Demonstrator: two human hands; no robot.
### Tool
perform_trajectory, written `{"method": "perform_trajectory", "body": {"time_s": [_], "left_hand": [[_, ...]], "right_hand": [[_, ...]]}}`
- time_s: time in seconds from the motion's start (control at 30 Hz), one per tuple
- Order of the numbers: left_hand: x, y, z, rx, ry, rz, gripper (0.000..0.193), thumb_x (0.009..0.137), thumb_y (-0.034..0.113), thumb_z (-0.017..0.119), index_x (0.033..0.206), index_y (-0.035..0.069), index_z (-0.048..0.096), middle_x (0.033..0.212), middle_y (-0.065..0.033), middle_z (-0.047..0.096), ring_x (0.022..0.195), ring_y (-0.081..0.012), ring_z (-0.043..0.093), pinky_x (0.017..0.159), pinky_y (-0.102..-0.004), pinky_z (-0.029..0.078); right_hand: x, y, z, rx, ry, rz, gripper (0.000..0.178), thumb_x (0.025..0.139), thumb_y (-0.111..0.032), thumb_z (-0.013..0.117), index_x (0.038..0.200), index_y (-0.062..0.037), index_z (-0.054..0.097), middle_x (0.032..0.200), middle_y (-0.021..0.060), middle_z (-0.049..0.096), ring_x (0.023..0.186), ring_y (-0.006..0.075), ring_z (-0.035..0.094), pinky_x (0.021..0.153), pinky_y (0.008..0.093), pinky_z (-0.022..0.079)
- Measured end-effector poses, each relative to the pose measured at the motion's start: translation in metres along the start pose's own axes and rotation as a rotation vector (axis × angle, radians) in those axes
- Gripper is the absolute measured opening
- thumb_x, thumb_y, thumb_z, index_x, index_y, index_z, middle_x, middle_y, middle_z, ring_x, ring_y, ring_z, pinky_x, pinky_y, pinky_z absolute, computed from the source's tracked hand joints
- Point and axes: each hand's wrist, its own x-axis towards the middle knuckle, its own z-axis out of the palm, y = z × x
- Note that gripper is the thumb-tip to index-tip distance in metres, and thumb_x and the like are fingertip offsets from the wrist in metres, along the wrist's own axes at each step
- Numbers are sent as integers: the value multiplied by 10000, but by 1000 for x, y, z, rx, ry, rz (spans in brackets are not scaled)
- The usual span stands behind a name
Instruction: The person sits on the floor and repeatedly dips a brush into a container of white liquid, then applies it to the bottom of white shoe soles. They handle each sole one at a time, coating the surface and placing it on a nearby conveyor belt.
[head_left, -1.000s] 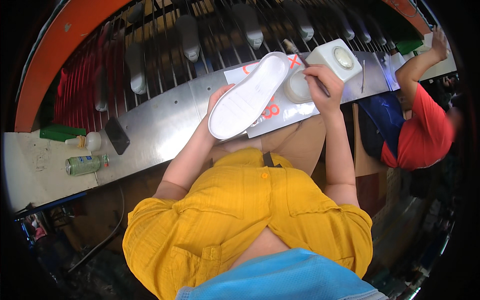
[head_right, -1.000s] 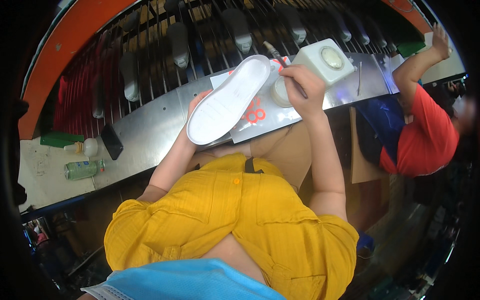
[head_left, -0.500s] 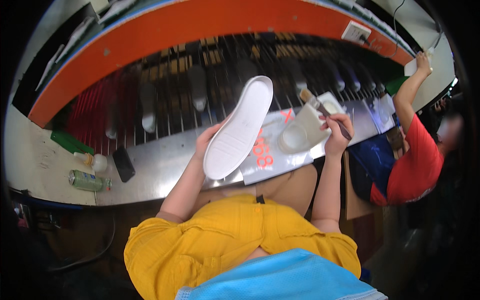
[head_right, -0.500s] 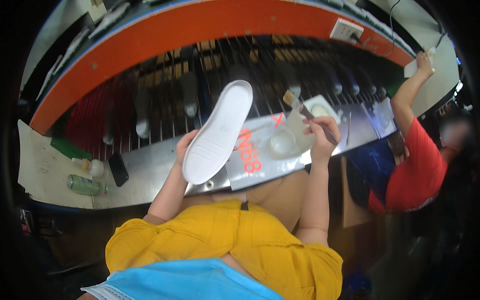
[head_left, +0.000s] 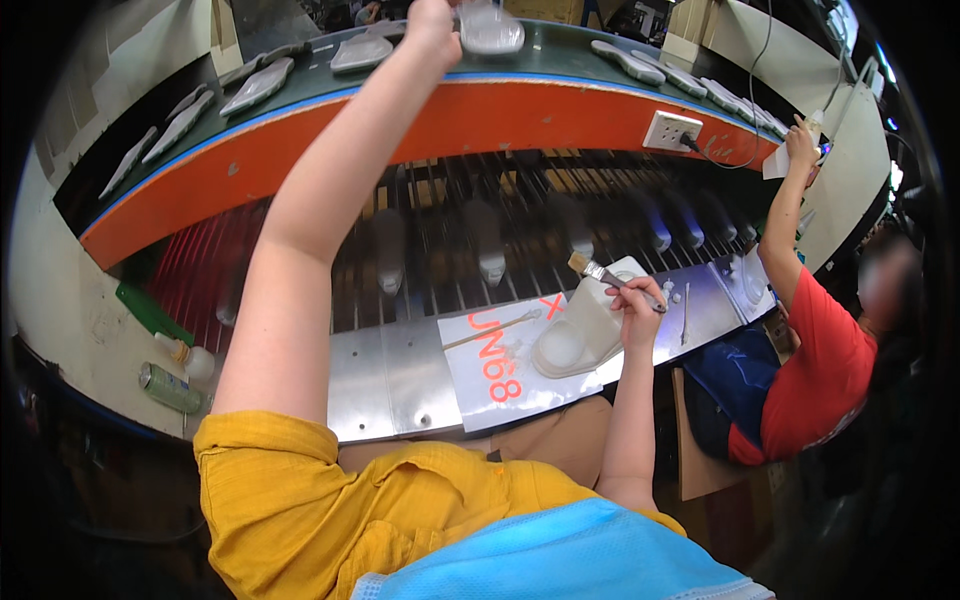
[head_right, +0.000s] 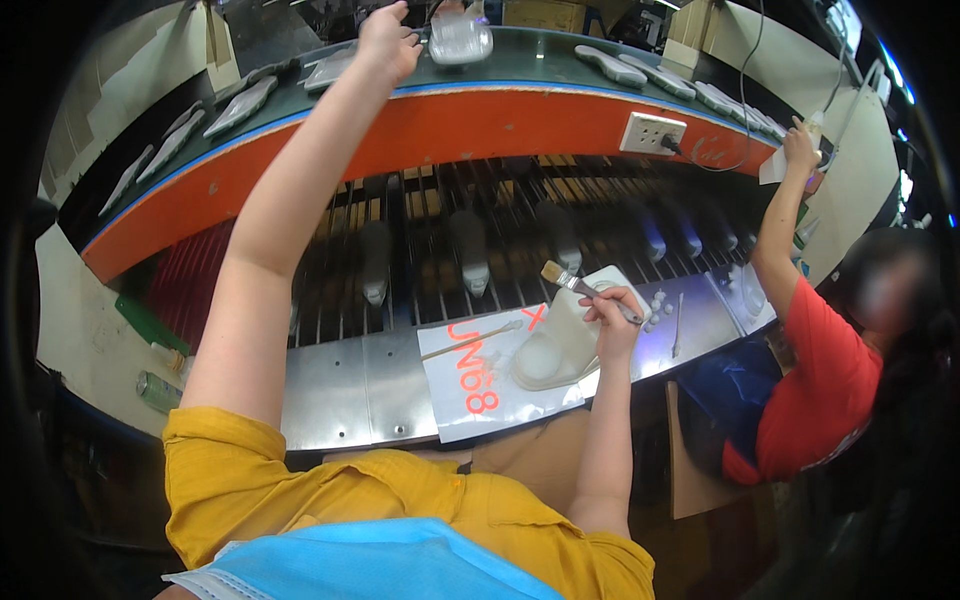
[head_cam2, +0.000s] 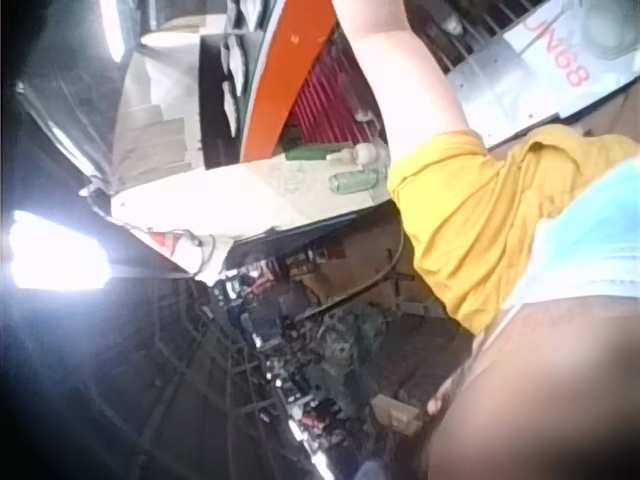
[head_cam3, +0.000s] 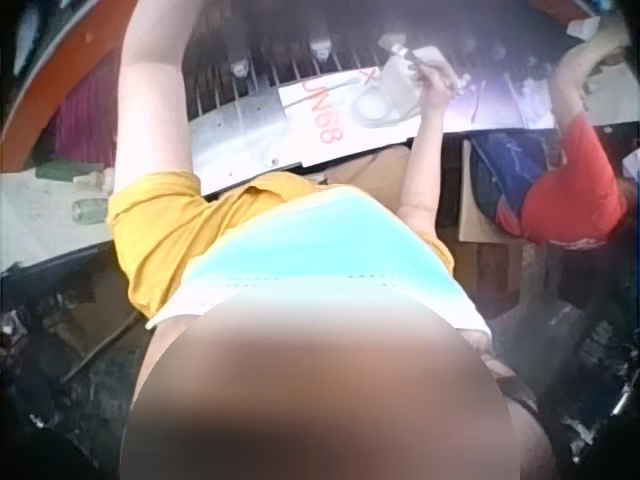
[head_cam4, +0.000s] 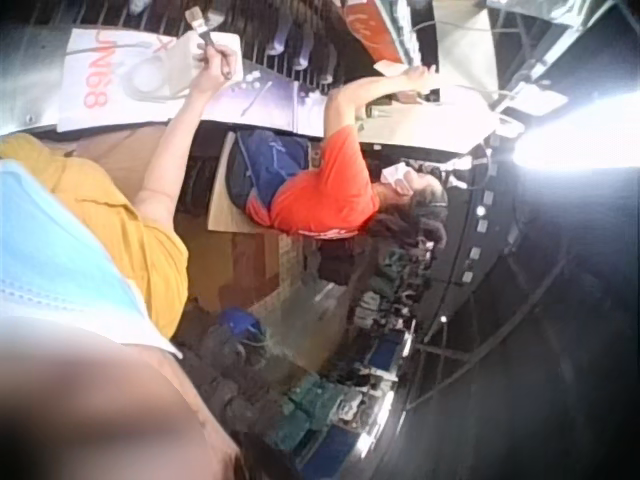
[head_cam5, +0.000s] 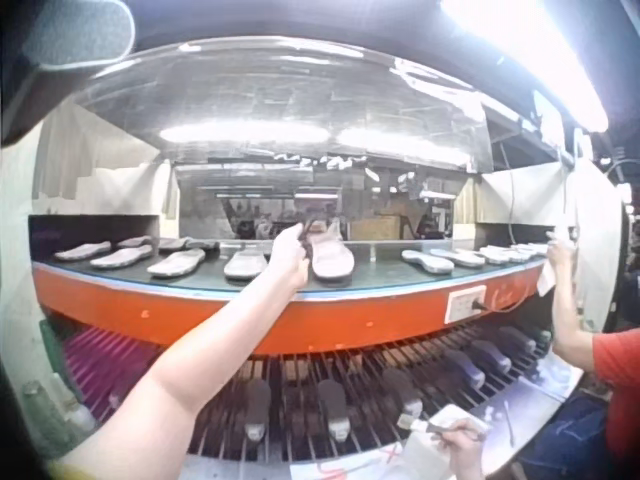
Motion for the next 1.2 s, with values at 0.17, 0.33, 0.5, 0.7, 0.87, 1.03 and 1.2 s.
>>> {"method": "perform_trajectory", "body": {"time_s": [0.17,0.33,0.5,0.7,0.87,1.03,1.2], "left_hand": [[-55,-70,100,184,-312,17,469,936,244,684,1326,-9,624,1489,-216,505,1437,-289,388,1163,-453,375],[-35,-145,173,1068,-601,-18,691,849,377,741,1392,-8,554,1469,-207,528,1408,-332,429,1159,-457,363],[31,-216,184,1576,-685,-97,994,806,547,742,1549,32,330,1547,-243,415,1431,-384,405,1182,-440,325],[33,-202,174,1431,-468,96,664,707,503,860,1101,-17,739,1113,-207,731,1021,-315,705,897,-384,540],[-52,-141,158,820,-197,376,562,772,450,862,1057,21,639,965,-129,719,937,-213,705,821,-359,548],[-189,-96,90,283,-347,487,751,824,160,839,1394,24,369,1243,-193,608,1142,-254,648,927,-358,552],[-297,-75,-12,292,-296,33,676,895,199,772,1437,-23,433,1291,-190,613,1148,-234,641,975,-354,524]], "right_hand": [[-2,-2,4,-9,6,1,69,839,42,602,897,4,603,795,168,695,626,204,673,575,257,509],[-3,-1,5,-92,18,-19,63,836,41,609,892,11,607,782,164,696,628,202,680,565,268,524],[-3,-2,4,-96,-3,-11,48,836,24,617,878,0,617,779,128,698,650,180,690,612,267,522],[-2,-2,4,-107,7,-7,42,840,13,616,881,7,620,779,136,696,652,186,689,604,275,521],[-3,-1,1,-124,18,-32,78,844,10,625,919,4,605,821,147,699,668,202,697,588,265,517],[-1,-3,4,-124,33,7,108,846,-20,644,938,18,602,826,167,707,637,199,675,610,283,515],[-18,-8,16,-253,-5,-55,93,849,-11,682,923,37,652,820,144,717,682,178,674,648,276,530]]}}
